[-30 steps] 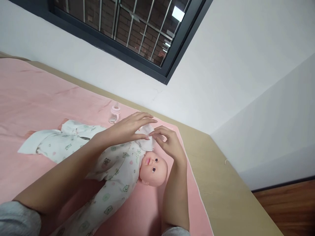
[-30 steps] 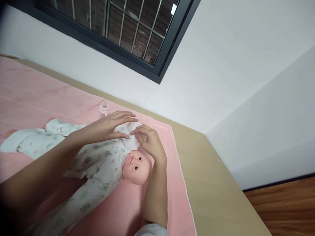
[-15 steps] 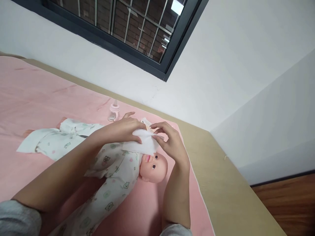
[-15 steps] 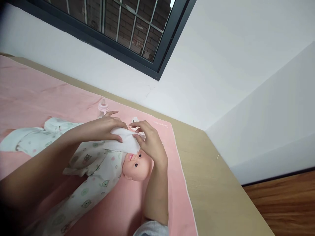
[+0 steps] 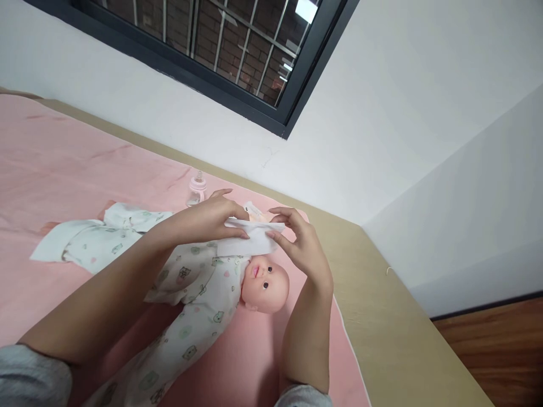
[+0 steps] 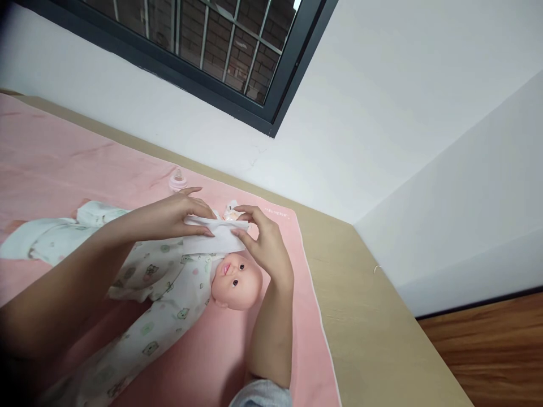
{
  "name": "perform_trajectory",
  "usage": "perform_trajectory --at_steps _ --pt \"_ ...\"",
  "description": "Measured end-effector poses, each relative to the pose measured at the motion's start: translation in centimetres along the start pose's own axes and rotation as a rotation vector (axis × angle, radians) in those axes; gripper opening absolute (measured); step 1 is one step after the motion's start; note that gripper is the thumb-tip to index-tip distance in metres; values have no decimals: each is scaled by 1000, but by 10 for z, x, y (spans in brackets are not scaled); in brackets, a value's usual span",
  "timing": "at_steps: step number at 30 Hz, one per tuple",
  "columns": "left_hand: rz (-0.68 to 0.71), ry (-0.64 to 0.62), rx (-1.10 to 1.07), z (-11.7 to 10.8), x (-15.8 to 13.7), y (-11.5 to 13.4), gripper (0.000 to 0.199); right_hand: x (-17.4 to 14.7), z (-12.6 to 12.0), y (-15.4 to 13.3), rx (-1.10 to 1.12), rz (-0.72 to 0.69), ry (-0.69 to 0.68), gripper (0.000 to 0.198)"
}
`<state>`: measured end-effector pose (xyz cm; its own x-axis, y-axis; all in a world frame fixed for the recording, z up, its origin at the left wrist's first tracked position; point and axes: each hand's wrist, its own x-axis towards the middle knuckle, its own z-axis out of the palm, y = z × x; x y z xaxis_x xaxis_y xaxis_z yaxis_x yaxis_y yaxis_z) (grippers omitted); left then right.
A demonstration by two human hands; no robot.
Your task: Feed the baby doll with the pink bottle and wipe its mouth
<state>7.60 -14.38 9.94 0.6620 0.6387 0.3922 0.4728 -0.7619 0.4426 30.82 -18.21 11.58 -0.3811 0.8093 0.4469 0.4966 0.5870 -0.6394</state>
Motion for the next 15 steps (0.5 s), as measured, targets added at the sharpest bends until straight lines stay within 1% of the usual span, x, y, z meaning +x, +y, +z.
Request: perform_trajectory --at_steps 2,5,9,11,13,15 --pt "37 7 -20 -1 -1 0 28 0 -2 2 56 29 26 27" --pt "126 44 -81 0 -1 4 25 2 0 5 160 56 54 28" --pt "230 180 -133 3 -1 15 25 8 14 9 293 56 66 35" --pt "268 249 -159 6 -1 21 23 11 22 10 350 51 35 40" --pt "276 307 -208 8 0 25 19 13 27 10 385 55 -4 45" --pt "215 328 -266 8 0 28 18 14 28 12 403 72 -20 49"
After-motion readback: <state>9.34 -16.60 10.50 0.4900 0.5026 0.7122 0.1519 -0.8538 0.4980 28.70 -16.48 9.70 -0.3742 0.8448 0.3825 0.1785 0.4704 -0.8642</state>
